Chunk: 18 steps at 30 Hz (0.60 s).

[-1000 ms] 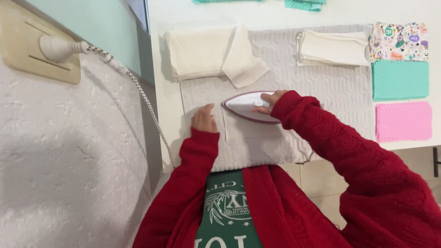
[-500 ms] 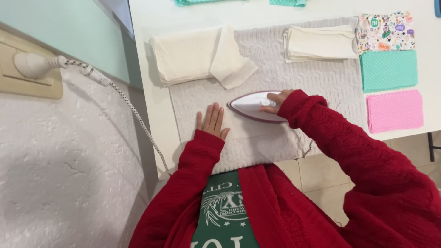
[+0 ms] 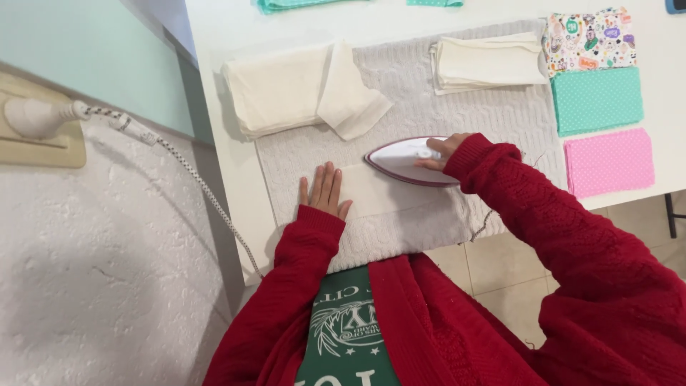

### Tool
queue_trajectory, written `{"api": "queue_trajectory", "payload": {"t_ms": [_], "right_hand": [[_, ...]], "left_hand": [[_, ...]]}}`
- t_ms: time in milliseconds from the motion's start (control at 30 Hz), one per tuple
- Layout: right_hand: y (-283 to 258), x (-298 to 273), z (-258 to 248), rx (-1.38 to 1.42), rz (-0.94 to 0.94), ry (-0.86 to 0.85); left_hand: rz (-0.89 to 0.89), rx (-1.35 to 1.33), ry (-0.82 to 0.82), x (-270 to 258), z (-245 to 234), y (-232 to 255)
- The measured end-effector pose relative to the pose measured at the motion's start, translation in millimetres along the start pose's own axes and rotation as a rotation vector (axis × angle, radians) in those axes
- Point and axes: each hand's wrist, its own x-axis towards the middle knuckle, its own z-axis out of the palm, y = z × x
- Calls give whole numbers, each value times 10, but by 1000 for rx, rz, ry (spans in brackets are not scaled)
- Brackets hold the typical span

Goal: Ironing and folding small pieces of white fabric on a workbench.

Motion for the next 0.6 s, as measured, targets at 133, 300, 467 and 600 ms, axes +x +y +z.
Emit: {"api": "queue_trajectory", "payload": {"t_ms": [133,300,467,600], "right_hand": [[106,38,124,35,85,62],[149,-12,58,76,145,30],[220,47,185,13,127,22],[92,76,133,151,178,55]], "left_hand": [[-20,-16,-58,-6,-32,14],[-22,2,-89,19,-56,9],[-13,-9,-52,-20,-43,10],[-15,-5,-41,-24,-7,2]]}}
